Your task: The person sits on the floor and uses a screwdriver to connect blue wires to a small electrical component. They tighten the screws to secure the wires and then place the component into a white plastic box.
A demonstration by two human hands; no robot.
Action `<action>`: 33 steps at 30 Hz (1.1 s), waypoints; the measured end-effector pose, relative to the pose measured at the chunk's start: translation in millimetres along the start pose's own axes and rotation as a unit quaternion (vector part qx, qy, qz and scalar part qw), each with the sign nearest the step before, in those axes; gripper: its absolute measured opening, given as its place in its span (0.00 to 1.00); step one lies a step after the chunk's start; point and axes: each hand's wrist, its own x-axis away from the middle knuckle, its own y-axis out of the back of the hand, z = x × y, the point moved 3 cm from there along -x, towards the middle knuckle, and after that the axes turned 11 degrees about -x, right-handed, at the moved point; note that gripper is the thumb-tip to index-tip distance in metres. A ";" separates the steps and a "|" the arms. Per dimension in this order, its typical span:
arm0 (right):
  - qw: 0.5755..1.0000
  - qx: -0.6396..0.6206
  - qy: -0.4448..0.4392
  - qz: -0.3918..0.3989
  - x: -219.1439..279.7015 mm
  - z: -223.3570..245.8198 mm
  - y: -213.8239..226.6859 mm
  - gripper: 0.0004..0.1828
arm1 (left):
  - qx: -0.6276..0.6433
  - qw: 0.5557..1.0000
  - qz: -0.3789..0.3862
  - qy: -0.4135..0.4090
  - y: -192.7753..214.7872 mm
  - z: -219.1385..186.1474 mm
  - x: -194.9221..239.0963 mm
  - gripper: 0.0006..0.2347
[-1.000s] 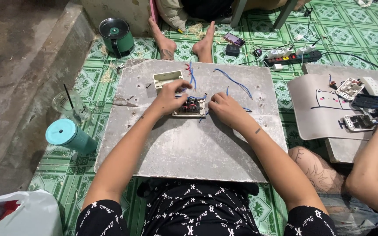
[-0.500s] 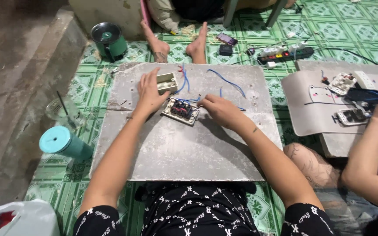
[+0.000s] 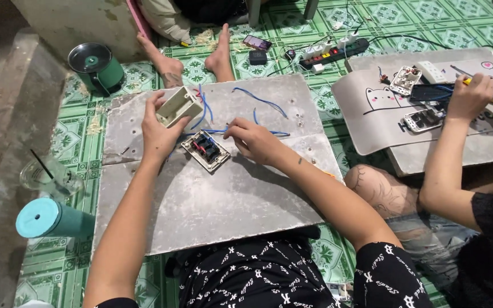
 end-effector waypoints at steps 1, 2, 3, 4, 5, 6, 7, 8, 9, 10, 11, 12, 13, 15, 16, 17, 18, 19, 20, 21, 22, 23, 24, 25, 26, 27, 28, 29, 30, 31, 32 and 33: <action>1.000 0.000 -0.001 -0.001 0.1 1.5 -0.7 0.09 | -0.001 1.000 0.001 -0.001 -2.3 0.4 2.9 0.35; 1.000 -0.006 0.006 0.013 -0.6 3.1 -1.7 0.09 | 0.007 1.000 0.014 -0.003 -5.4 0.4 4.8 0.35; 0.999 -0.012 0.013 0.027 -1.4 4.9 -2.7 0.10 | 0.014 1.000 0.027 -0.006 -8.4 0.5 6.9 0.35; 1.000 -0.011 0.013 0.026 -1.0 4.8 -5.7 0.10 | 0.014 1.000 0.027 -0.007 -11.1 -0.6 7.0 0.35; 1.000 -0.001 0.005 0.026 -0.5 4.1 -8.9 0.11 | 0.009 0.999 0.030 -0.019 -14.0 -2.3 7.3 0.35; 1.000 0.008 -0.003 0.027 0.4 4.1 -13.4 0.13 | 0.003 0.999 0.034 -0.029 -16.3 -2.9 8.9 0.35; 1.000 0.008 -0.003 0.027 -0.3 9.6 -11.2 0.13 | 0.003 0.999 0.034 -0.029 -18.0 -1.7 8.4 0.35; 0.998 0.008 -0.034 0.050 -1.4 13.4 -11.2 0.15 | 0.001 0.999 0.037 -0.033 -18.8 -0.2 7.9 0.35; 0.995 0.008 -0.066 0.073 -2.4 17.2 -11.3 0.16 | -0.001 0.999 0.041 -0.037 -19.6 1.4 7.4 0.34; 0.995 0.006 -0.065 0.074 -1.8 17.6 -12.3 0.16 | -0.002 0.999 0.040 -0.035 -20.0 3.9 7.2 0.34; 0.993 0.017 -0.086 0.084 -1.0 16.9 -13.8 0.18 | -0.008 0.998 0.042 -0.039 -20.4 6.1 7.1 0.34; 0.990 0.028 -0.106 0.093 -1.2 15.7 -14.2 0.20 | -0.013 0.998 0.043 -0.043 -20.8 7.5 5.7 0.34; 0.990 0.028 -0.104 0.093 0.8 6.5 -17.0 0.20 | -0.014 0.998 0.041 -0.043 -23.6 10.7 5.7 0.34; 0.985 0.080 -0.120 0.095 5.2 -13.5 -21.7 0.21 | -0.017 0.997 0.057 -0.043 -31.2 17.1 6.0 0.33; 0.985 0.080 -0.118 0.096 5.8 -13.8 -19.0 0.21 | -0.017 0.997 0.055 -0.042 -33.7 19.7 5.5 0.33; 0.981 0.084 -0.143 0.099 6.9 -15.7 -16.3 0.22 | -0.026 0.997 0.054 -0.058 -36.4 21.4 5.3 0.31; 0.977 0.088 -0.168 0.102 7.7 -17.6 -14.1 0.22 | -0.036 0.995 0.054 -0.073 -38.5 23.5 4.9 0.29; 0.977 0.088 -0.165 0.103 7.1 -20.3 -12.8 0.22 | -0.036 0.995 0.051 -0.072 -40.0 27.2 3.7 0.29; 0.975 0.095 -0.169 0.106 6.8 -23.1 -12.3 0.22 | -0.038 0.995 0.061 -0.074 -41.5 31.1 2.9 0.28; 0.973 0.102 -0.173 0.110 6.5 -25.9 -11.7 0.22 | -0.040 0.994 0.071 -0.076 -43.1 35.1 2.1 0.27; 0.974 0.101 -0.171 0.110 6.2 -23.3 -10.7 0.22 | -0.041 0.994 0.070 -0.076 -42.7 35.6 2.5 0.27; 0.970 0.104 -0.183 0.119 6.1 -21.5 -9.9 0.21 | -0.032 0.994 0.067 -0.082 -42.4 35.7 2.9 0.26; 0.967 0.106 -0.194 0.128 6.1 -20.0 -8.6 0.19 | -0.023 0.994 0.064 -0.087 -42.2 35.4 3.2 0.26; 0.967 0.105 -0.192 0.129 6.3 -17.3 2.5 0.19 | -0.024 0.994 0.062 -0.086 -27.2 18.2 4.6 0.26; 0.964 0.113 -0.199 0.133 6.0 -15.8 14.2 0.20 | -0.036 0.991 0.042 -0.119 -11.7 -0.7 6.0 0.24; 0.961 0.120 -0.207 0.136 5.6 -14.2 25.7 0.21 | -0.049 0.987 0.022 -0.152 3.8 -19.5 7.9 0.21; 0.962 0.120 -0.203 0.138 6.6 -0.4 42.4 0.21 | -0.050 0.987 0.018 -0.151 13.8 -15.0 2.8 0.21; 0.963 0.144 -0.195 0.115 7.4 13.5 60.9 0.20 | -0.031 0.981 -0.018 -0.189 25.7 -12.9 -1.3 0.18; 0.963 0.166 -0.190 0.092 8.9 27.5 79.1 0.20 | -0.012 0.973 -0.051 -0.227 37.3 -10.4 -4.9 0.15; 0.964 0.165 -0.188 0.094 15.7 43.1 88.6 0.20 | -0.013 0.973 -0.053 -0.225 58.8 -26.7 8.7 0.15; 0.971 0.144 -0.177 0.075 23.9 60.6 99.4 0.20 | 0.030 0.978 -0.041 -0.203 79.1 -42.7 21.7 0.14; 0.977 0.123 -0.165 0.056 32.3 78.4 110.3 0.20 | 0.073 0.981 -0.029 -0.180 99.5 -58.8 35.0 0.13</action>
